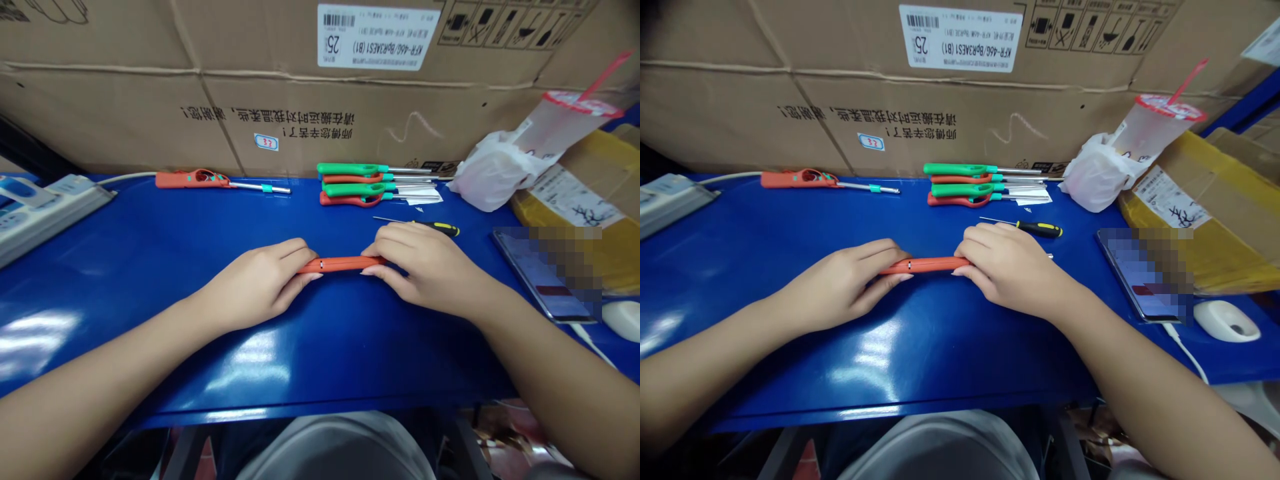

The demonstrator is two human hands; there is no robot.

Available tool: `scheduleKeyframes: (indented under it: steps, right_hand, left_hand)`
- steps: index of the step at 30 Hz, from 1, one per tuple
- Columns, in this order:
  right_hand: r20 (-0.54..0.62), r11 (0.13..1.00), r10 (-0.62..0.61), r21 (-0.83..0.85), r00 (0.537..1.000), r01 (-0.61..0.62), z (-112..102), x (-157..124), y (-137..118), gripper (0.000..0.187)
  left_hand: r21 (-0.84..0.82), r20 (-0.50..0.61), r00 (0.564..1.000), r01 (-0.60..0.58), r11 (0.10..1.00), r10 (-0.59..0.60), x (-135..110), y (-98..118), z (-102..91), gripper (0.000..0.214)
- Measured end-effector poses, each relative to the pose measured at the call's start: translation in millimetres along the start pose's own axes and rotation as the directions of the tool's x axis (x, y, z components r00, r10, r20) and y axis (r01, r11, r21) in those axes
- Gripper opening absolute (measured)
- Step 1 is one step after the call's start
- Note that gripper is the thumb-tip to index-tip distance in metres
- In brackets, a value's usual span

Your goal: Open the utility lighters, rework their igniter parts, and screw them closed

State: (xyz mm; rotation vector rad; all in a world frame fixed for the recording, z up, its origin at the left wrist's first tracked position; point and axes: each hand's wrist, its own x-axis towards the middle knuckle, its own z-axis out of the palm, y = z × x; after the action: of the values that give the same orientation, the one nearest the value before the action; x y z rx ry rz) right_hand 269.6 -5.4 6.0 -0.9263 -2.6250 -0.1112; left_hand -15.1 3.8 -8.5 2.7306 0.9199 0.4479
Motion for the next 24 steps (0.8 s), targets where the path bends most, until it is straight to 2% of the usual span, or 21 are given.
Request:
scheduleKeyframes:
  steps: [3,8,14,18,24]
  right_hand:
    - [-0.012,0.999,-0.026,-0.021,1.0,0.026,2.4,0.2,0.0,0.023]
    - [0.035,1.0,-0.01,0.013,0.999,0.01,2.3,0.5,1.3,0.019]
    - [0.121,0.991,0.104,0.068,0.987,-0.113,-6.6,-0.9,12.7,0.012]
    - [0.083,0.992,0.096,0.078,0.992,-0.103,-8.8,-1.1,16.6,0.012]
    - [-0.008,0.983,0.008,0.185,1.0,-0.006,7.8,4.3,-1.3,0.022]
  left_hand:
    - [-0.061,0.014,1.0,0.003,0.998,-0.002,0.5,0.8,1.9,0.029]
    - [-0.159,0.019,1.0,0.01,0.987,-0.008,1.8,1.9,2.6,0.027]
    - [-0.211,-0.176,0.984,-0.043,0.977,0.006,4.1,-10.6,4.3,0.023]
    - [-0.19,-0.222,0.974,-0.091,0.977,0.047,4.1,-14.4,3.2,0.021]
    - [-0.177,-0.227,0.97,-0.132,0.975,0.09,1.2,1.6,3.4,0.02]
